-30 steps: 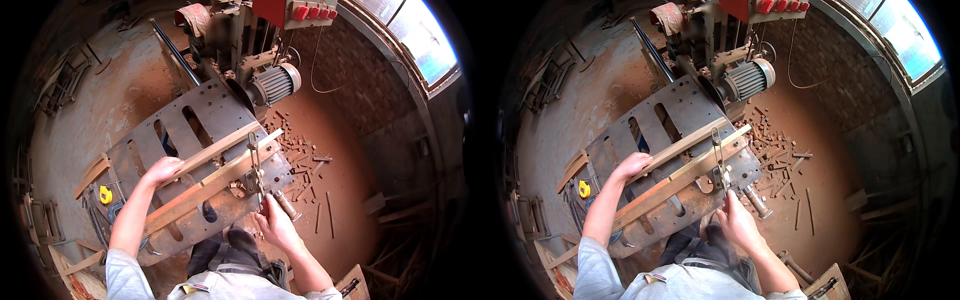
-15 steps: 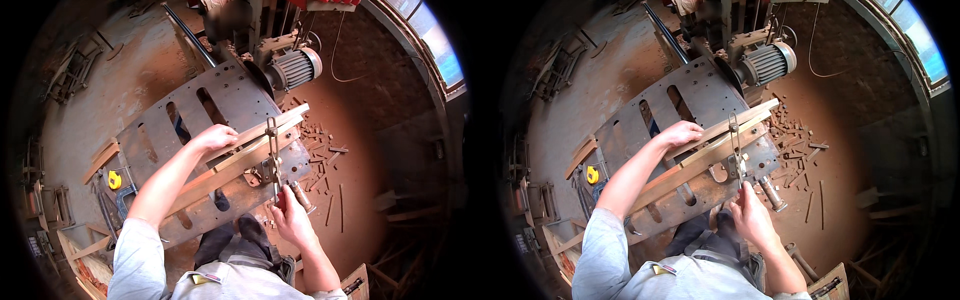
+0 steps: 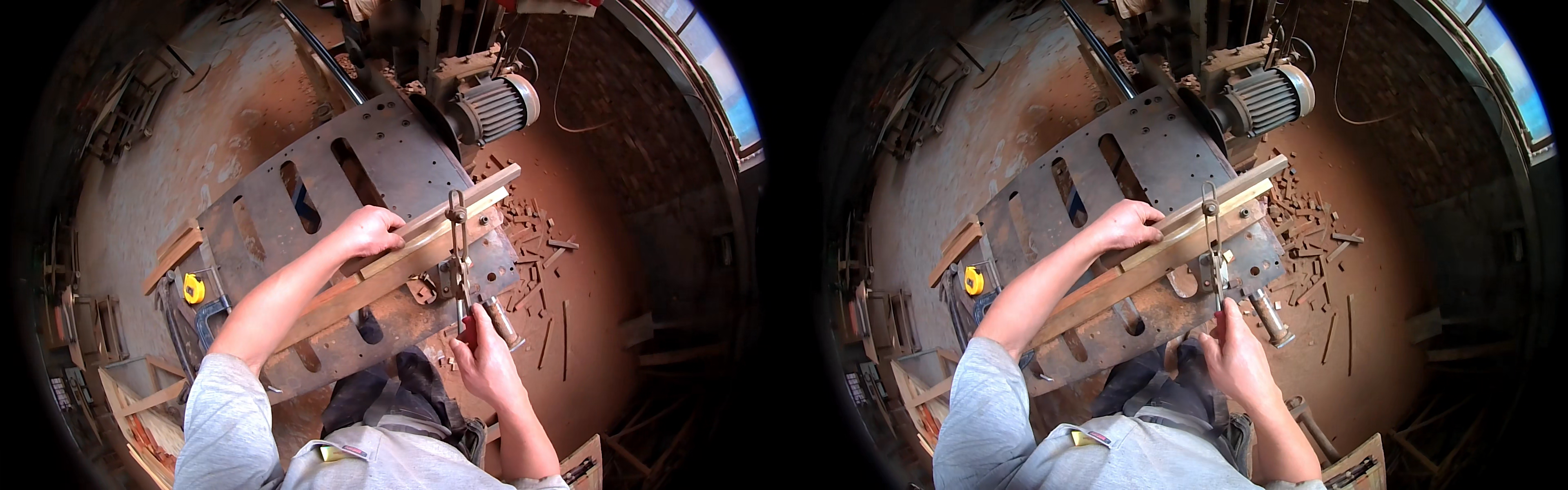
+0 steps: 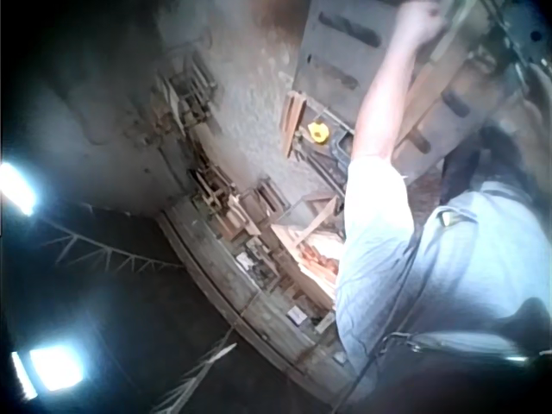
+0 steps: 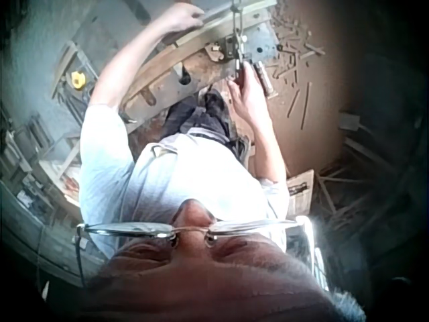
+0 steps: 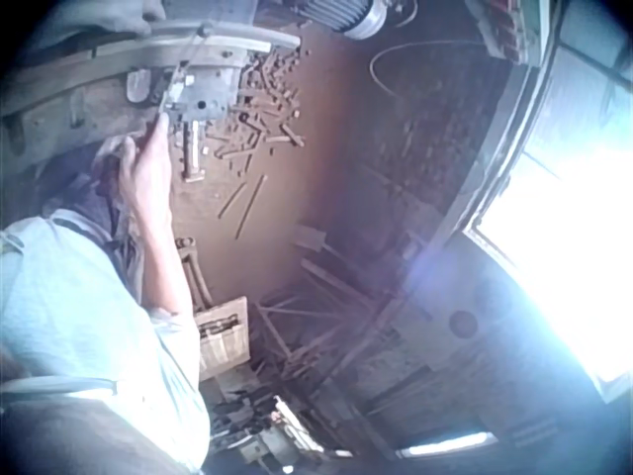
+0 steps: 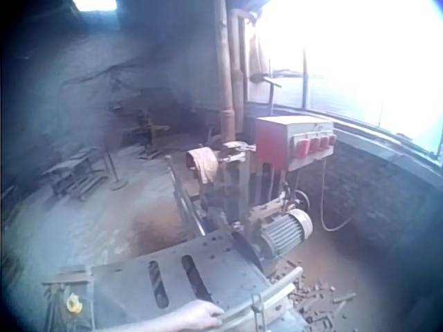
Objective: The person uses a stationary spindle moulder to shape the edges of wooden strips. They feed the wood through the machine using a push stick, then move to a workbench to inspect and stack the finished pieces. The process is repeated for multiple strips.
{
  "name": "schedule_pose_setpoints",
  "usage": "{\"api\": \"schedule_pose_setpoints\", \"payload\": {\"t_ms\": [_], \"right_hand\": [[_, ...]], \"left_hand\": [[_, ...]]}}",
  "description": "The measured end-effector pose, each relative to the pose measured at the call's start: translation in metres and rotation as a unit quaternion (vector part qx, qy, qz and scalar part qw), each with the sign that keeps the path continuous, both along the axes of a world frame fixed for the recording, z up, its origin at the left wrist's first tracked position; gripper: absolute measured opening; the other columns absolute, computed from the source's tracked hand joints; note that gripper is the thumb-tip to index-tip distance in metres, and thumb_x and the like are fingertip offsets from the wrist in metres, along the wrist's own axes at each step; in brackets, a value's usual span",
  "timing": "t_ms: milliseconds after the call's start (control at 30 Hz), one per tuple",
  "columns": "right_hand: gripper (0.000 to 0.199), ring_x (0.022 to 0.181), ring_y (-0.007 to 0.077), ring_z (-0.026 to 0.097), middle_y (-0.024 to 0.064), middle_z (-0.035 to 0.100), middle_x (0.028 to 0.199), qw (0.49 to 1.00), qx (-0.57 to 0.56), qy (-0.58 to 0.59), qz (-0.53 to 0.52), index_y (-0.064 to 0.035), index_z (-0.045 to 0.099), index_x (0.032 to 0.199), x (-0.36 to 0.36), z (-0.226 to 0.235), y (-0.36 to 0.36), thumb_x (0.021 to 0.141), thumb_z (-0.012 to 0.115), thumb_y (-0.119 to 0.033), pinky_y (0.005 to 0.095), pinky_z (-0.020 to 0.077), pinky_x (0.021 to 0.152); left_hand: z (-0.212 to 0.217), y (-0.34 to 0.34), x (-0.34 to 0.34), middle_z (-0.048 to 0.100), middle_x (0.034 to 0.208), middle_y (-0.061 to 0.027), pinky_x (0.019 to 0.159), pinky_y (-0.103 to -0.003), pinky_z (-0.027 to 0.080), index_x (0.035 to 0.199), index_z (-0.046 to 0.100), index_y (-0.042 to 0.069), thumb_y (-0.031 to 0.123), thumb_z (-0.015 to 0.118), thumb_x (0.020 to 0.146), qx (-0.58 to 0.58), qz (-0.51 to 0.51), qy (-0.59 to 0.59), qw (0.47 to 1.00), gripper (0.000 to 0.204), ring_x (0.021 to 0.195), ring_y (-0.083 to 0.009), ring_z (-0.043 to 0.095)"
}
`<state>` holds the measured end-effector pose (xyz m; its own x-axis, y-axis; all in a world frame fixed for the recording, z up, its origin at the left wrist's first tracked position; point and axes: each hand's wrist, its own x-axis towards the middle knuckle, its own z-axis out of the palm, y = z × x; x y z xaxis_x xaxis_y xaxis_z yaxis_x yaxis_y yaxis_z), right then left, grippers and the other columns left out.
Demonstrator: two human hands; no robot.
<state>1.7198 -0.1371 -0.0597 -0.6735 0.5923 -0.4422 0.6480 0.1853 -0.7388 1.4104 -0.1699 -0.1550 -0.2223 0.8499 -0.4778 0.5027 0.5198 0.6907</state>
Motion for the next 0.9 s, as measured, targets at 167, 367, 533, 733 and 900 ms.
{"api": "schedule_pose_setpoints", "payload": {"t_ms": [167, 367, 533, 733, 900], "right_hand": [[0.061, 0.094, 0.0324, 0.067, 0.0203, 0.065, 0.105, 1.000, -0.007, -0.006, 0.000, 0.0060, 0.038, 0.142, -0.001, 0.000, 0.001, 0.091, 0.065, -0.014, 0.0396, 0.0527, 0.084], [0.058, 0.092, 0.0322, 0.067, 0.0191, 0.066, 0.103, 1.000, -0.016, 0.023, -0.011, 0.0056, 0.044, 0.139, 0.007, -0.012, 0.002, 0.090, 0.068, -0.017, 0.0395, 0.0529, 0.083], [0.055, 0.102, 0.0312, 0.067, 0.0237, 0.065, 0.119, 0.990, 0.014, 0.078, -0.115, 0.0066, 0.052, 0.135, -0.011, -0.038, 0.080, 0.092, 0.066, -0.025, 0.0380, 0.0521, 0.091], [0.053, 0.133, 0.0311, 0.053, 0.0249, 0.053, 0.144, 0.972, 0.162, 0.098, -0.142, 0.0070, 0.043, 0.145, -0.085, -0.118, 0.189, 0.098, 0.054, -0.015, 0.0369, 0.0405, 0.111], [0.045, 0.128, 0.0242, 0.055, 0.0161, 0.059, 0.138, 0.967, 0.028, 0.205, -0.152, 0.0081, 0.050, 0.140, -0.101, -0.138, 0.203, 0.099, 0.051, -0.012, 0.0334, 0.0392, 0.111]], "left_hand": [[-0.005, 0.001, -0.003, 0.074, 0.101, -0.0156, 0.086, -0.035, 0.053, 0.114, 0.072, 0.005, 0.023, 0.066, 0.088, 0.015, -0.049, 0.025, 0.998, 0.032, 0.092, -0.0232, 0.070], [-0.012, 0.007, -0.004, 0.073, 0.102, -0.0166, 0.085, -0.036, 0.052, 0.107, 0.070, 0.002, 0.024, 0.068, 0.086, 0.005, -0.023, 0.001, 1.000, 0.030, 0.096, -0.0252, 0.069], [-0.018, 0.008, -0.010, 0.073, 0.101, -0.0158, 0.083, -0.037, 0.052, 0.104, 0.069, 0.001, 0.023, 0.069, 0.084, 0.029, -0.037, -0.015, 0.999, 0.030, 0.096, -0.0248, 0.068], [-0.025, 0.006, -0.006, 0.073, 0.100, -0.0152, 0.084, -0.037, 0.053, 0.105, 0.069, 0.001, 0.022, 0.069, 0.086, 0.060, -0.025, -0.018, 0.998, 0.029, 0.094, -0.0248, 0.069], [-0.025, 0.003, -0.008, 0.073, 0.100, -0.0157, 0.084, -0.038, 0.053, 0.106, 0.069, 0.001, 0.022, 0.068, 0.086, 0.064, -0.030, -0.032, 0.997, 0.029, 0.094, -0.0251, 0.068]]}}
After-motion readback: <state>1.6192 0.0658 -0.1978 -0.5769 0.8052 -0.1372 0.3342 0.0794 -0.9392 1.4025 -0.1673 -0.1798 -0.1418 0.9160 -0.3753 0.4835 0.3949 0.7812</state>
